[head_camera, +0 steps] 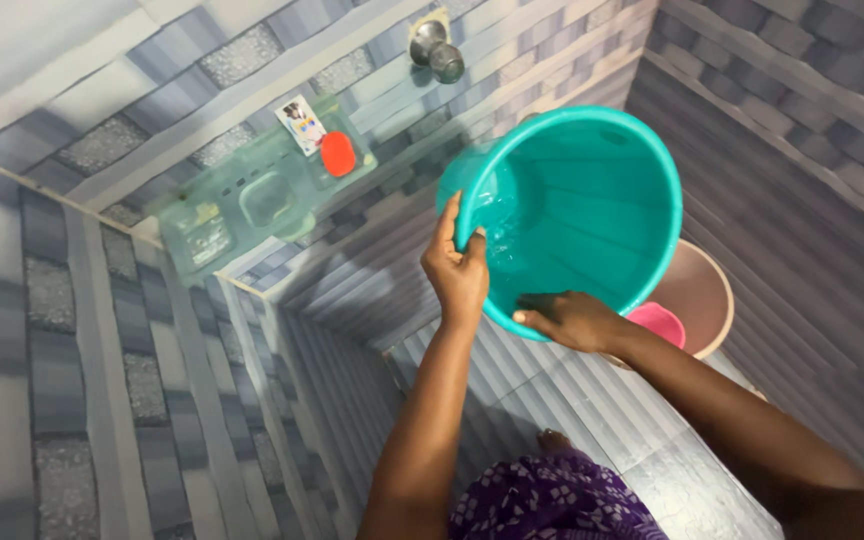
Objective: The person washes a green bucket and a pink bowl by filling them with water from a tap, scrubbing the interiors by hand, and rinsing them multiple times.
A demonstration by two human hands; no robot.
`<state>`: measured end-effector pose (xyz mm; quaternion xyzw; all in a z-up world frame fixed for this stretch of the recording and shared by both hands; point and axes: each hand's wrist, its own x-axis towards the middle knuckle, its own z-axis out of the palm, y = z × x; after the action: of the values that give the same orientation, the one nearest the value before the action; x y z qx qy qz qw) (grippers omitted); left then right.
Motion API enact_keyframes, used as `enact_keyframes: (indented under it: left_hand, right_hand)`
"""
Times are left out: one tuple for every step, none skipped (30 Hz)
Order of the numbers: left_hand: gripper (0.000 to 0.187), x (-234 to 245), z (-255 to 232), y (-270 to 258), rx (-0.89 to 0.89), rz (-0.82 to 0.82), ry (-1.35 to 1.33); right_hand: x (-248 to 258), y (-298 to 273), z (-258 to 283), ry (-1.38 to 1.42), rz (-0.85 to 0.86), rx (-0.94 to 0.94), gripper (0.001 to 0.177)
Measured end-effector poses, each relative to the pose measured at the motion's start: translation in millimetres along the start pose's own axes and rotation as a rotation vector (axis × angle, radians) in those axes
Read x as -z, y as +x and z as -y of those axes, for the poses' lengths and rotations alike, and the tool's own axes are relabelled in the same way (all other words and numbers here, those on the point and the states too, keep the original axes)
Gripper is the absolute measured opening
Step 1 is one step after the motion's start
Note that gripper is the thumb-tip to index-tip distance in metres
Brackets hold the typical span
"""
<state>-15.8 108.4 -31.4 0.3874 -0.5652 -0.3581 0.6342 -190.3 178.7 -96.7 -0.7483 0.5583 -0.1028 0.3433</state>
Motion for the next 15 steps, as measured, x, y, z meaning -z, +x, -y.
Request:
enact_keyframes:
  left_hand:
    - [0.053, -0.6, 0.5, -1.1, 0.027, -0.008, 0.004]
    - [0.054, 0.4, 0.4, -2.3, 0.054, -0.016, 0.009]
    - [0.054, 1.0, 0.2, -3.4, 0.082, -0.024, 0.015]
    - [0.054, 1.6, 0.1, -4.0, 0.064, -0.018, 0.022]
    - [0.054, 2.1, 0.0, -4.1, 0.045, -0.012, 0.028]
    - [0.053, 2.8, -0.3, -5.1, 0.028, -0.008, 0.038]
    - [0.054, 2.8, -0.9, -6.9, 0.037, -0.003, 0.023]
    - [0.055, 2.0, -2.3, -7.8, 0.042, -0.001, 0.007]
    - [0.055, 1.3, -3.8, -8.6, 0.048, 0.002, -0.009]
    - [0.055, 1.5, -4.7, -10.1, 0.099, 0.003, 0.044]
    - [0.055, 2.7, -5.4, -10.8, 0.150, 0.005, 0.098]
    - [0.056, 3.4, -6.1, -13.7, 0.204, 0.006, 0.152]
    - [0.056, 3.5, -6.7, -18.1, 0.161, 0.007, 0.147]
    - [0.056, 2.2, -6.9, -20.3, 0.112, 0.013, 0.140]
    - [0.057, 0.4, -7.0, -23.1, 0.063, 0.019, 0.132]
  right_hand:
    - [1.1, -8.6, -3.8, -0.081, -0.048, 0.116, 0.064]
    - [-0.9, -15.8, -6.4, -0.161, -0.093, 0.233, 0.067]
    - [-4.5, -22.3, -8.5, -0.273, -0.129, 0.217, 0.073]
    - [-8.1, -28.5, -10.6, -0.385, -0.163, 0.201, 0.079]
    - [-11.3, -32.9, -12.5, -0.496, -0.197, 0.185, 0.085]
    - [-13.7, -35.3, -14.3, -0.502, -0.233, 0.163, 0.066]
    - [-15.1, -37.8, -16.2, -0.508, -0.268, 0.141, 0.049]
    - [-15.5, -39.8, -17.8, -0.516, -0.306, 0.120, 0.035]
    - [-17.2, -42.8, -18.1, -0.522, -0.364, 0.161, 0.035]
    - [-20.2, -47.6, -18.0, -0.528, -0.418, 0.200, 0.035]
    - [-23.2, -51.1, -17.7, -0.533, -0.472, 0.239, 0.035]
    - [-26.3, -54.2, -17.4, -0.520, -0.465, 0.229, 0.034]
    - [-29.3, -57.5, -17.3, -0.507, -0.459, 0.219, 0.034]
    - [-30.1, -60.1, -18.3, -0.496, -0.460, 0.207, 0.034]
    - [-31.4, -63.7, -19.0, -0.490, -0.473, 0.211, 0.034]
